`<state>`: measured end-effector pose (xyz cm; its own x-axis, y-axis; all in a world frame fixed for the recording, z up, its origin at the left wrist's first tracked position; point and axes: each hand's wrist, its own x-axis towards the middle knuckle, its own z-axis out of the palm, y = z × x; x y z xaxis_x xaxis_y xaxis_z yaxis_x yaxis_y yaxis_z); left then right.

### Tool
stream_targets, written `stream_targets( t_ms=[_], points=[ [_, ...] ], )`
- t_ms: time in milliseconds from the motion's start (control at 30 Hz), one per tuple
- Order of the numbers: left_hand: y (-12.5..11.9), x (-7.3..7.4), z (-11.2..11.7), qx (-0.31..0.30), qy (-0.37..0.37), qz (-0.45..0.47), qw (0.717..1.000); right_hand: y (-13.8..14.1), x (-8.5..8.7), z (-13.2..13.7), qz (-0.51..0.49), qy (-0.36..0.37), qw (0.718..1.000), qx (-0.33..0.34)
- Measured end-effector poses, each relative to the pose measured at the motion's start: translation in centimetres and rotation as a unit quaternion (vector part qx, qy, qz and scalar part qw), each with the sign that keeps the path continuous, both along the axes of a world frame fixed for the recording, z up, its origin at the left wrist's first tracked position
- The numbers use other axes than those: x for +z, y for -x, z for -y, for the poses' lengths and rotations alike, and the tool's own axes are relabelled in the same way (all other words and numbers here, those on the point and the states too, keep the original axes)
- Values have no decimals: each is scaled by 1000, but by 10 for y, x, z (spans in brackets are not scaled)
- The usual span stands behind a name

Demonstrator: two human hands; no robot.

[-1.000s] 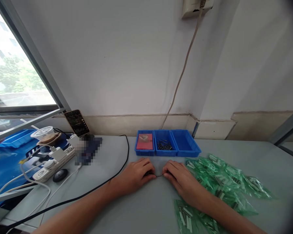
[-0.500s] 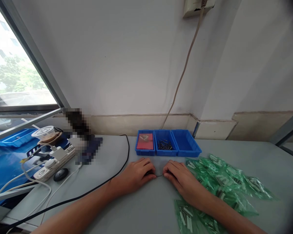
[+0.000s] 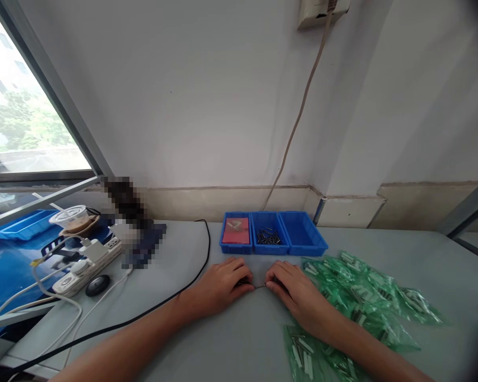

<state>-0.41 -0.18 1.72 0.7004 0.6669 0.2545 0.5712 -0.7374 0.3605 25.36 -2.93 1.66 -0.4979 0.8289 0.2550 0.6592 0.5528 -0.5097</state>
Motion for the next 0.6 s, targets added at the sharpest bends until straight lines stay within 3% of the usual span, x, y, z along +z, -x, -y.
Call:
stream_targets(
  t_ms=[267, 600],
  points=[
    [0, 0, 0, -3, -1, 2, 1000, 1, -1, -2, 10, -33, 999, -2],
    [0, -1, 0, 0, -4, 4, 1000, 1, 0, -1, 26, -20, 999, 6]
  ],
)
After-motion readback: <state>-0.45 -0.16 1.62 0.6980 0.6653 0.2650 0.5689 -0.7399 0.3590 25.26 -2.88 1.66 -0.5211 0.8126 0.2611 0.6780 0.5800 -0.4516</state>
